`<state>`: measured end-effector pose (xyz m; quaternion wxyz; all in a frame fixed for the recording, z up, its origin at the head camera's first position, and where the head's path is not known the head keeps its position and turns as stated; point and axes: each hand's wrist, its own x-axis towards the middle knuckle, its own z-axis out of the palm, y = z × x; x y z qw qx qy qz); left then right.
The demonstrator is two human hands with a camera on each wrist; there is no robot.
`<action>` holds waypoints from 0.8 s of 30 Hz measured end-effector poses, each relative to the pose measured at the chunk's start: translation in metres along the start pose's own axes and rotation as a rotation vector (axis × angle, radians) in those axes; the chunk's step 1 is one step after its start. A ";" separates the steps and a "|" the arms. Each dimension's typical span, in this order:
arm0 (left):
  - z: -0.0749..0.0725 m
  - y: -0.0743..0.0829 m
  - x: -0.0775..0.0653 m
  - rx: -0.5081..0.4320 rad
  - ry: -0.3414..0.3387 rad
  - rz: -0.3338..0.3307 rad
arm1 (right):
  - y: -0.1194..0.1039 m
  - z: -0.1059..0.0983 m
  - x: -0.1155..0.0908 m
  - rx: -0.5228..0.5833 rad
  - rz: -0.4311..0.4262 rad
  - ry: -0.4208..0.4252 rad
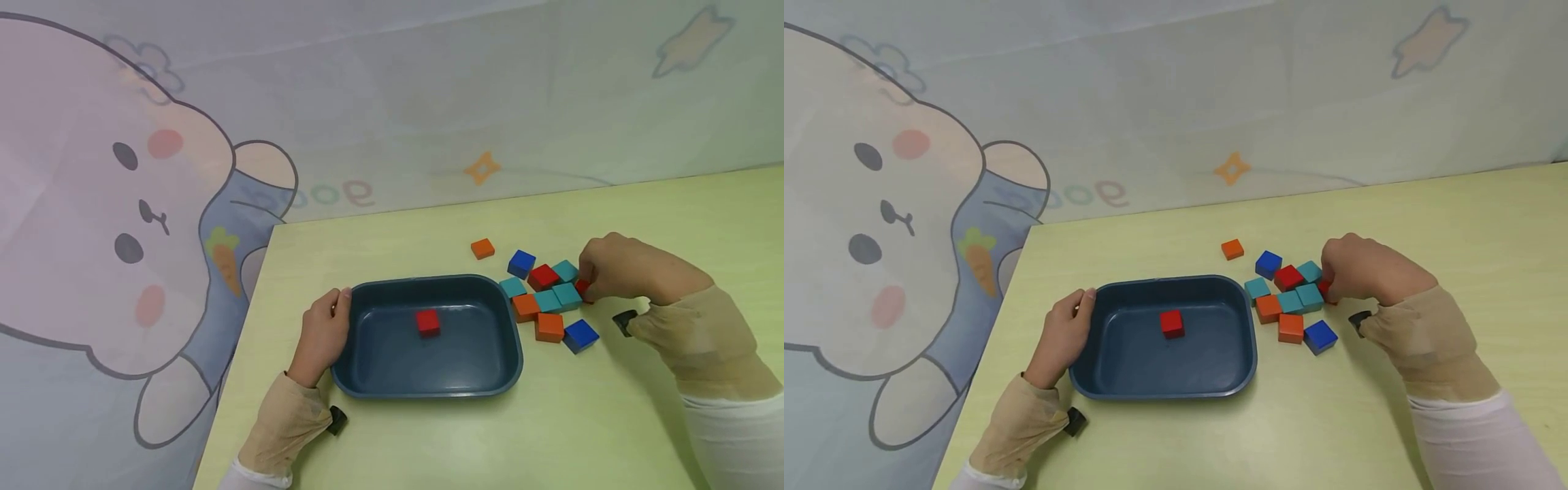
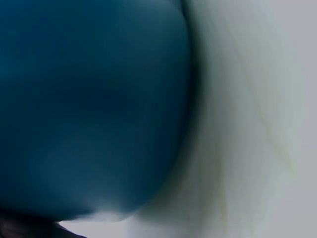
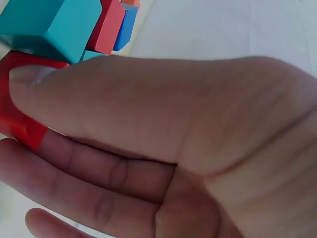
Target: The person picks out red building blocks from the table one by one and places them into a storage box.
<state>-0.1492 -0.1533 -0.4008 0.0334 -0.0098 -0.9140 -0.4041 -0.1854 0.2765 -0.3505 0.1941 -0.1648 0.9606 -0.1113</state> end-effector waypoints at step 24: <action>0.002 0.001 0.002 -0.010 -0.005 -0.001 | -0.018 -0.016 -0.021 -0.057 -0.164 0.230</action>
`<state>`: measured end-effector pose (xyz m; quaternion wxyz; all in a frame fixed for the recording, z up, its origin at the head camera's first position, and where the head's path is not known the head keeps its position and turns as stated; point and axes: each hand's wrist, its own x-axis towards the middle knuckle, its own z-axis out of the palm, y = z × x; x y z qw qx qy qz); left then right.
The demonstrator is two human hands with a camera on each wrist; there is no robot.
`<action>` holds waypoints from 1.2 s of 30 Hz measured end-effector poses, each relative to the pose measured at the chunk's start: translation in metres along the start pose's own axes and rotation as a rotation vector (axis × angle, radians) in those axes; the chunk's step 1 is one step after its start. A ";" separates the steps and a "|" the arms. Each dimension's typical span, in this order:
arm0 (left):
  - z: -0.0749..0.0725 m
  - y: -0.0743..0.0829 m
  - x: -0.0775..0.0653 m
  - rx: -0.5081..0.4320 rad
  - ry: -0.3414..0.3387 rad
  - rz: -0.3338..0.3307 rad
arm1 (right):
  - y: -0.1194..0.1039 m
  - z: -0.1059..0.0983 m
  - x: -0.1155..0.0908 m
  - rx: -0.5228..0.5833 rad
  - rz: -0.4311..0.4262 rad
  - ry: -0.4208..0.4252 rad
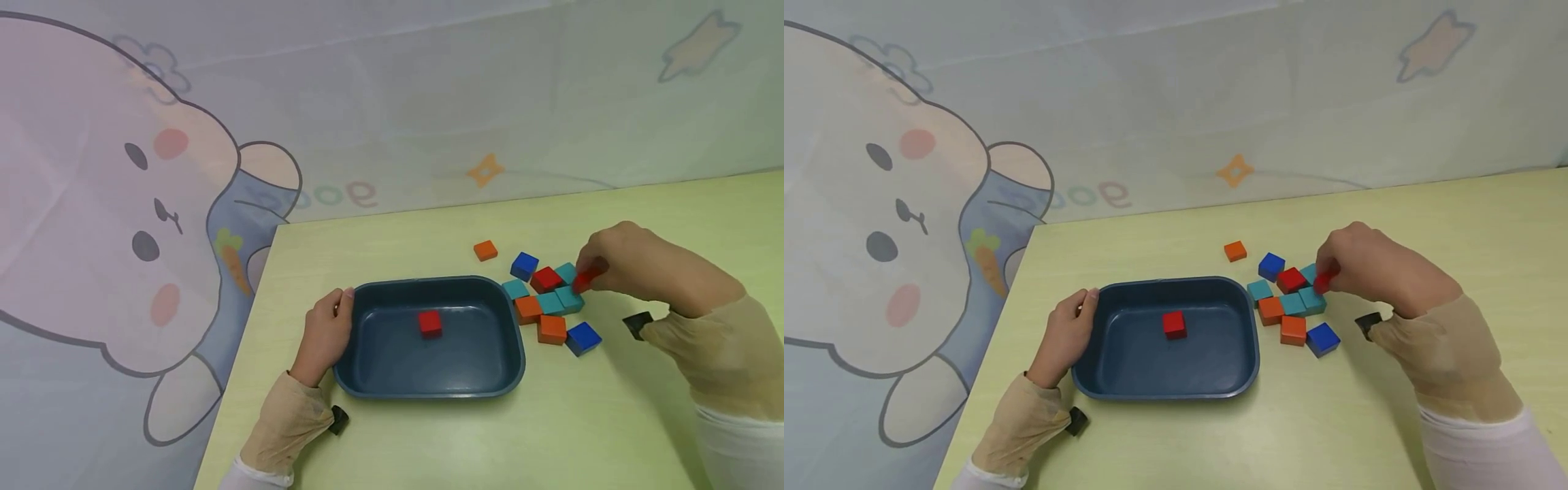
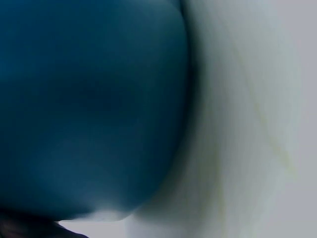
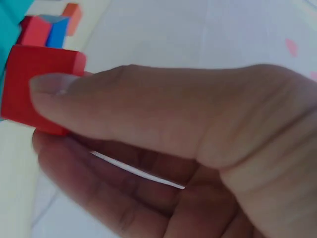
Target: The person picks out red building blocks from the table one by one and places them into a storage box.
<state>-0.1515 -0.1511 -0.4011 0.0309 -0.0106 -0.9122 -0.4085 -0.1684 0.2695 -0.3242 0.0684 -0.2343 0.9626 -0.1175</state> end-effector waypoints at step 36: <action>0.001 -0.001 0.004 0.009 0.004 0.019 | -0.087 0.000 -0.002 -0.007 -0.374 0.486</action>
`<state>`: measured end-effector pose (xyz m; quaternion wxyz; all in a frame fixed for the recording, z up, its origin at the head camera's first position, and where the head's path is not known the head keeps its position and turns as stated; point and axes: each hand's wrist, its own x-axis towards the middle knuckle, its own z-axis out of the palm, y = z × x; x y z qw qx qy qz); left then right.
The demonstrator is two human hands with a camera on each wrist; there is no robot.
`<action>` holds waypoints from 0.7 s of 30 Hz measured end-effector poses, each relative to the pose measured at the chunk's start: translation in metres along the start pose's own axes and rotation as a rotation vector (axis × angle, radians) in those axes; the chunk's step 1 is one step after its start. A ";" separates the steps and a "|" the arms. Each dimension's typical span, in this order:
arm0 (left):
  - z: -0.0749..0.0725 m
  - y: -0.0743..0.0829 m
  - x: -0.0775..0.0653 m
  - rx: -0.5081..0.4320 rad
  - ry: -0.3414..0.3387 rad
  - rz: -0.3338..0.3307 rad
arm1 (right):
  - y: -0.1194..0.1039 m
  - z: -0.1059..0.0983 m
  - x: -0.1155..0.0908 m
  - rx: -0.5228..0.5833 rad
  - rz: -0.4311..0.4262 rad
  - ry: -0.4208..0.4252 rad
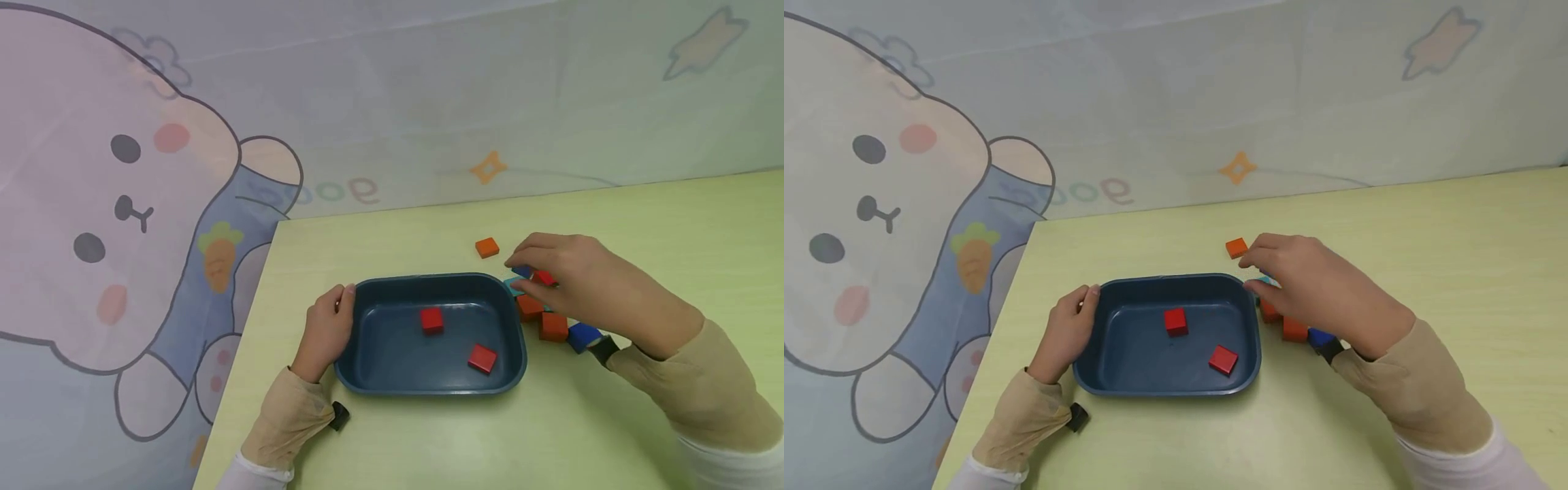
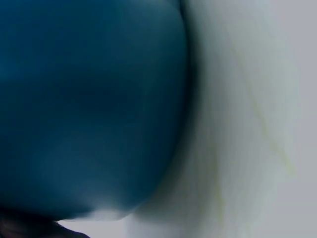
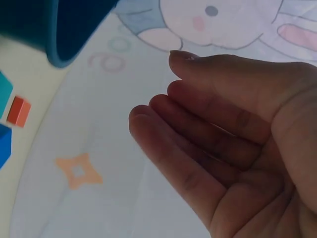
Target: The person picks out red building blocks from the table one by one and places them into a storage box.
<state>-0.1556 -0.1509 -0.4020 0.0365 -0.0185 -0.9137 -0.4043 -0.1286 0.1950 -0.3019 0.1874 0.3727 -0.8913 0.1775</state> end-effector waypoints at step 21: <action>0.001 0.002 -0.001 -0.011 0.002 -0.015 | 0.063 0.012 -0.009 0.010 0.327 -0.340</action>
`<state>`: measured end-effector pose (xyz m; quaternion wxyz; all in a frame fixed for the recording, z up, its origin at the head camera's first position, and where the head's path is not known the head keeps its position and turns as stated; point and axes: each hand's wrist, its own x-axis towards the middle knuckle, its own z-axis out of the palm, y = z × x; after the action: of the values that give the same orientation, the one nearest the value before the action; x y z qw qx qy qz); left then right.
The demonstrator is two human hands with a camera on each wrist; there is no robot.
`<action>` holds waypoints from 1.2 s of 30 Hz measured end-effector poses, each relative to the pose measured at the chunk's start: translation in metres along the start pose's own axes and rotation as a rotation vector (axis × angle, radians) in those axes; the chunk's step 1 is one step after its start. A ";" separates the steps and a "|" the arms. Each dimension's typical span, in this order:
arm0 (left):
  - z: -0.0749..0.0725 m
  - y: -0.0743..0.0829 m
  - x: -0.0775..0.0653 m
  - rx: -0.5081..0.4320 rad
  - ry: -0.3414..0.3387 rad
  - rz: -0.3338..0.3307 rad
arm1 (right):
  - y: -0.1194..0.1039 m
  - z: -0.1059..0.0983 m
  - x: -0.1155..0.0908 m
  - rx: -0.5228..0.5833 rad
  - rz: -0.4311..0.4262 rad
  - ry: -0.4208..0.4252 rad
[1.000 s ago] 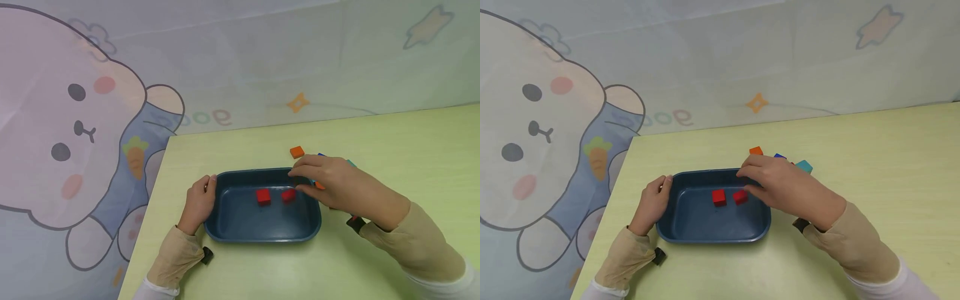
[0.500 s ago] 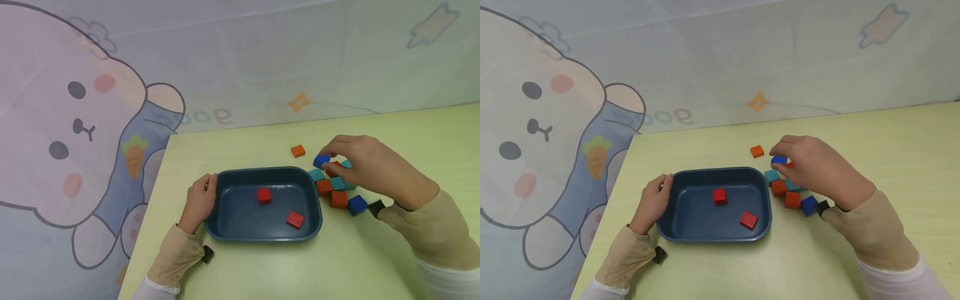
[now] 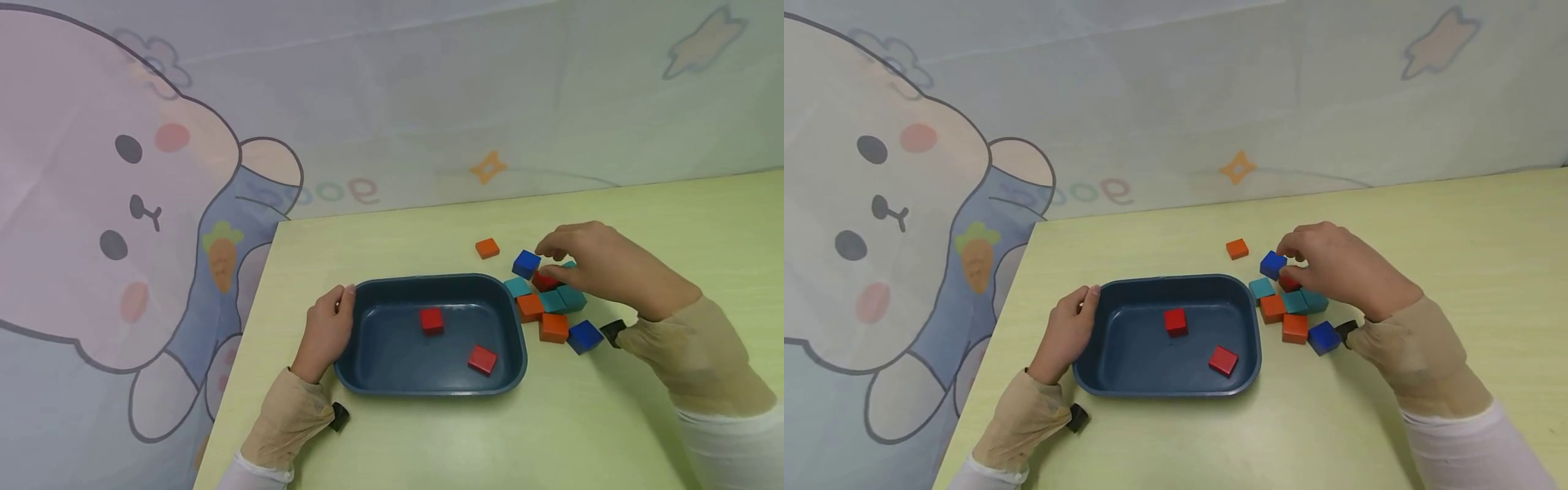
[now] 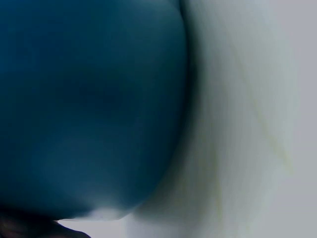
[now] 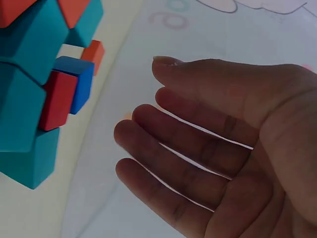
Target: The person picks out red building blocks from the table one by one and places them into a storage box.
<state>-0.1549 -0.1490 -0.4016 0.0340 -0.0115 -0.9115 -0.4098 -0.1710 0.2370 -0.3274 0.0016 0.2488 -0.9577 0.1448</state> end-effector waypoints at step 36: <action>-0.003 -0.004 -0.003 -0.001 -0.002 0.023 | -0.003 0.038 0.005 -0.025 -0.013 -0.030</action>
<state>-0.1517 -0.1541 -0.4027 0.0378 -0.0224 -0.9111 -0.4098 -0.1716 0.2216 -0.3632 -0.0088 0.2574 -0.9576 0.1290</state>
